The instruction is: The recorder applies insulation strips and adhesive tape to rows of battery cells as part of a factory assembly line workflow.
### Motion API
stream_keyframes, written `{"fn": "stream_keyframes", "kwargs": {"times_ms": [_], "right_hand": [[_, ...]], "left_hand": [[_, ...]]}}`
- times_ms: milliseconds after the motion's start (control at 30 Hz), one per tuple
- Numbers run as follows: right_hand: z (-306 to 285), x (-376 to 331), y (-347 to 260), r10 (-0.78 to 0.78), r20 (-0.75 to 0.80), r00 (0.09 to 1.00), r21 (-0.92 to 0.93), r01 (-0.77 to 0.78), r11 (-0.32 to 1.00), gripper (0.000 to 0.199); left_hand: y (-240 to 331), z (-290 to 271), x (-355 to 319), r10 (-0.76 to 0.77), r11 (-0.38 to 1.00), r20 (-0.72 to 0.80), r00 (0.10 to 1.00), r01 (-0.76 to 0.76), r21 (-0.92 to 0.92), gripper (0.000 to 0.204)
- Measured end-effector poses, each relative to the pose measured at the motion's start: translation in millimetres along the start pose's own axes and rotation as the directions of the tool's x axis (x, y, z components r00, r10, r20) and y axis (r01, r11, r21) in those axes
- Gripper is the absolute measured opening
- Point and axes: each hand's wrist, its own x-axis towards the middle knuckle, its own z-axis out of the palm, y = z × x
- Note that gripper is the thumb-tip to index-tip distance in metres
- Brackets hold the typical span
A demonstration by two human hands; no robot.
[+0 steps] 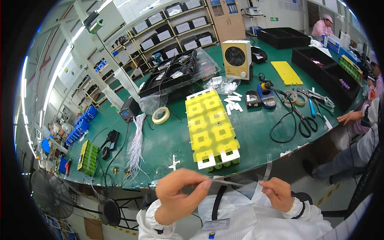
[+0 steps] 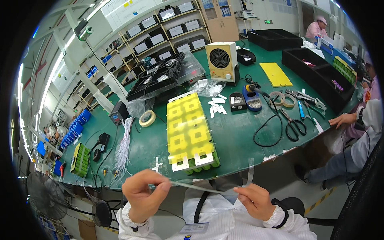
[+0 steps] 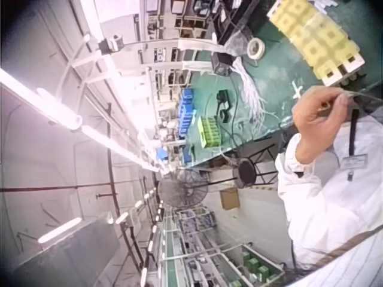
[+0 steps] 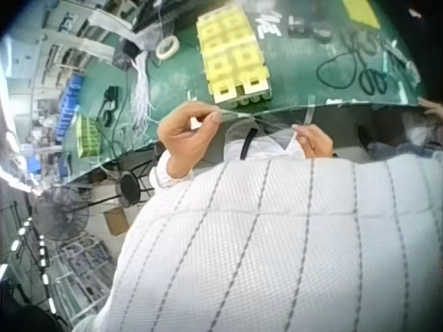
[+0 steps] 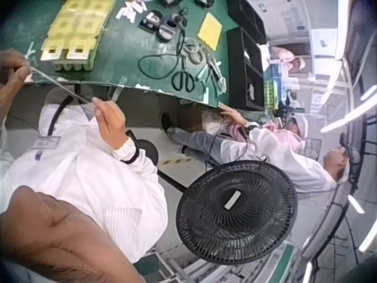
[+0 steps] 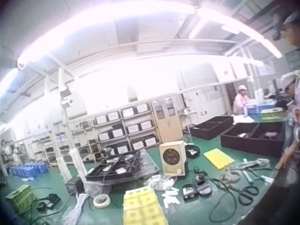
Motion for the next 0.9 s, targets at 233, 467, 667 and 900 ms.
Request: {"fn": "stream_keyframes", "kwargs": {"times_ms": [233, 467, 667, 900], "right_hand": [[-32, 35, -15, -0.107, 0.172, 0.979, -0.033, 0.114, 0.993, 0.054], [-30, 75, -7, 0.156, 0.100, 0.983, 0.444, -0.184, 0.877, 0.028], [-23, 135, -12, 0.007, -0.126, 0.992, -0.027, -0.011, 1.000, 0.015], [-3, 158, 7, -0.033, -0.245, 0.969, -0.092, 0.011, 0.996, 0.017]], "left_hand": [[-28, -29, -36, -0.157, 0.978, -0.037, 0.987, 0.150, -0.147, 0.015], [-63, -34, -35, -0.159, 0.966, -0.200, 0.967, 0.111, -0.233, 0.014], [-78, -25, -15, -0.333, 0.921, -0.392, 0.858, 0.208, -0.329, 0.007], [-115, -27, 0, -0.513, 0.774, -0.326, 0.794, 0.264, -0.575, 0.009]]}}
